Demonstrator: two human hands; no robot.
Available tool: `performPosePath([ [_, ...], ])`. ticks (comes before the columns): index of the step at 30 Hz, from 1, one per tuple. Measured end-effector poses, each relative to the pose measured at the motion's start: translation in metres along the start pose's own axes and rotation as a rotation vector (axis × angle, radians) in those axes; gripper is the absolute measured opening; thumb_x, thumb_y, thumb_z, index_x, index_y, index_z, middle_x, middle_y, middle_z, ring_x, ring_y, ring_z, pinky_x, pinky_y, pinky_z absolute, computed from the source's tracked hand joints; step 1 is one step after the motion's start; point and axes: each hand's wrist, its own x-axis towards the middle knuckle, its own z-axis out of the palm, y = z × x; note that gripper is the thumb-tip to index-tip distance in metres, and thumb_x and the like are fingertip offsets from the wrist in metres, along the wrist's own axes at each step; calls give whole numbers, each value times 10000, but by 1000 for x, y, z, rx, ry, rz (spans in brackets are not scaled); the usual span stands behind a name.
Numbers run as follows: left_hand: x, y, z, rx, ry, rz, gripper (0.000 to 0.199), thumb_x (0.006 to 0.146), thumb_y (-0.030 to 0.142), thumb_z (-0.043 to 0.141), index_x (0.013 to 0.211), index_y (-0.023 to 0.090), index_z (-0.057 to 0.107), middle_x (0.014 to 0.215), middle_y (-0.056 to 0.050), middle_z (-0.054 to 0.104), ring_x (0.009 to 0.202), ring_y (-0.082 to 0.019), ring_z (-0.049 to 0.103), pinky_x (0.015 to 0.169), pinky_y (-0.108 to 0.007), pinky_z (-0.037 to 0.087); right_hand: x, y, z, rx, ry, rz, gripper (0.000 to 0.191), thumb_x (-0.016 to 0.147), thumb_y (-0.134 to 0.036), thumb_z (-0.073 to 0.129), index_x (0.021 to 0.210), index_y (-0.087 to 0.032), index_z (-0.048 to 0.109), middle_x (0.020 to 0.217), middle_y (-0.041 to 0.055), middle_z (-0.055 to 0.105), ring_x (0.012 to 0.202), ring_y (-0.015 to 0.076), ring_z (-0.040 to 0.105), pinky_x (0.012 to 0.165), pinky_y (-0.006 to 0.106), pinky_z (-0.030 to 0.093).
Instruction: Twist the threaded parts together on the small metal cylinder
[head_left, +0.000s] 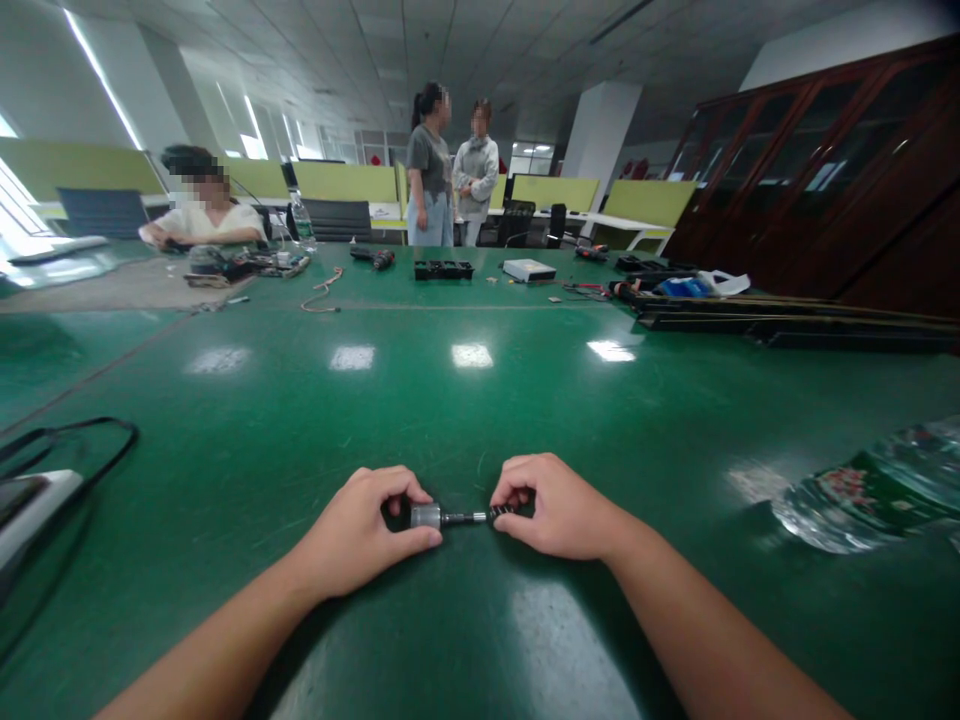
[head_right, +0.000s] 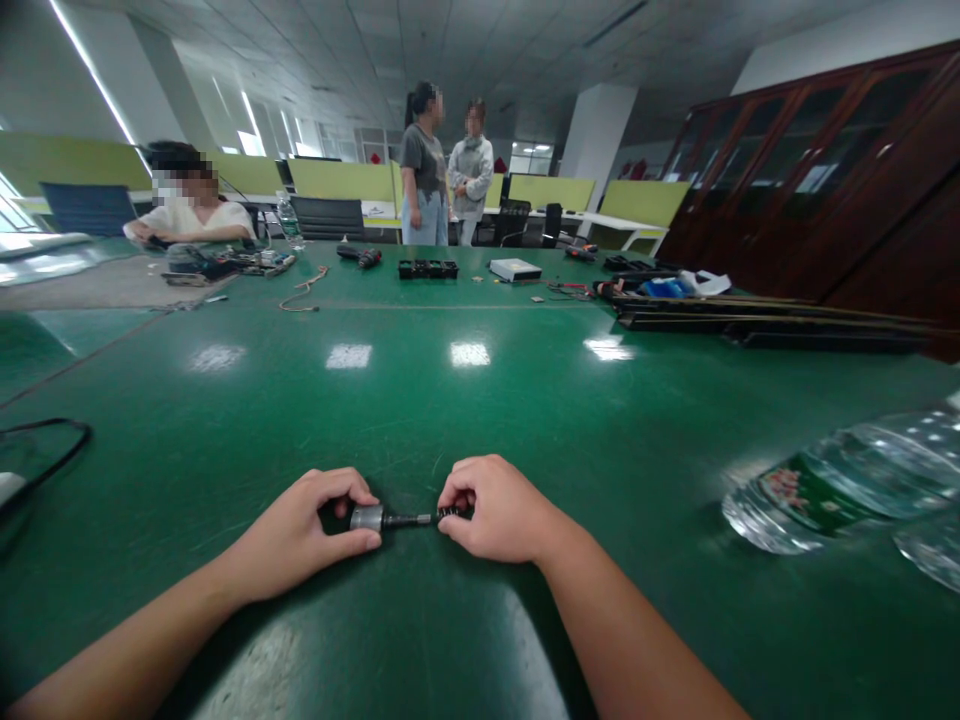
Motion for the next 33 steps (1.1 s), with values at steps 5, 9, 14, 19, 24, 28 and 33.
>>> performPosePath([
  [5, 0, 1, 0, 15, 9, 9, 263, 756, 454, 756, 857, 226, 675, 847, 17, 707, 761, -181, 600, 753, -292, 396, 0, -3, 1, -16, -2, -13, 67, 699, -139, 708, 747, -179, 733, 690, 1, 624, 635, 129, 565, 600, 246, 418],
  [9, 0, 2, 0, 14, 7, 10, 255, 756, 439, 762, 862, 223, 678, 841, 17, 706, 759, -181, 599, 755, -293, 392, 1, -5, 5, -3, -4, -17, 99, 714, -155, 716, 805, -185, 742, 717, -1, 637, 661, 131, 573, 630, 253, 426],
  [14, 0, 1, 0, 19, 4, 6, 239, 760, 418, 756, 870, 222, 673, 838, 15, 703, 766, -187, 604, 757, -298, 388, 1, -10, 12, 80, 8, 18, 292, 699, -78, 695, 966, -197, 686, 798, -13, 668, 707, 127, 582, 666, 246, 438],
  [19, 0, -2, 1, 33, 12, 24, 259, 753, 442, 751, 862, 224, 665, 822, 20, 693, 757, -183, 599, 753, -297, 390, 4, -12, 19, 66, 17, 2, 141, 752, -121, 717, 870, -198, 709, 799, -1, 679, 735, 140, 590, 686, 263, 432],
  [24, 0, -3, 2, 33, 8, 28, 255, 737, 420, 766, 861, 223, 662, 812, 29, 685, 751, -180, 601, 750, -295, 387, 7, -15, 27, 38, 56, -69, 93, 832, -221, 707, 916, -219, 746, 845, 21, 694, 841, 171, 608, 777, 306, 427],
  [28, 0, -3, 2, 32, 0, 18, 258, 716, 393, 787, 868, 225, 664, 833, 25, 690, 776, -189, 605, 758, -299, 391, 7, -18, 28, 85, 55, -60, 253, 736, -109, 749, 967, -207, 716, 831, 2, 686, 800, 156, 602, 760, 290, 430],
  [33, 0, -3, 2, 37, -10, -3, 290, 692, 389, 810, 879, 222, 665, 839, 19, 687, 785, -197, 602, 763, -308, 394, 7, -19, 27, 116, 64, -32, 210, 711, -47, 714, 867, -185, 692, 800, -1, 672, 760, 141, 590, 719, 268, 431],
])
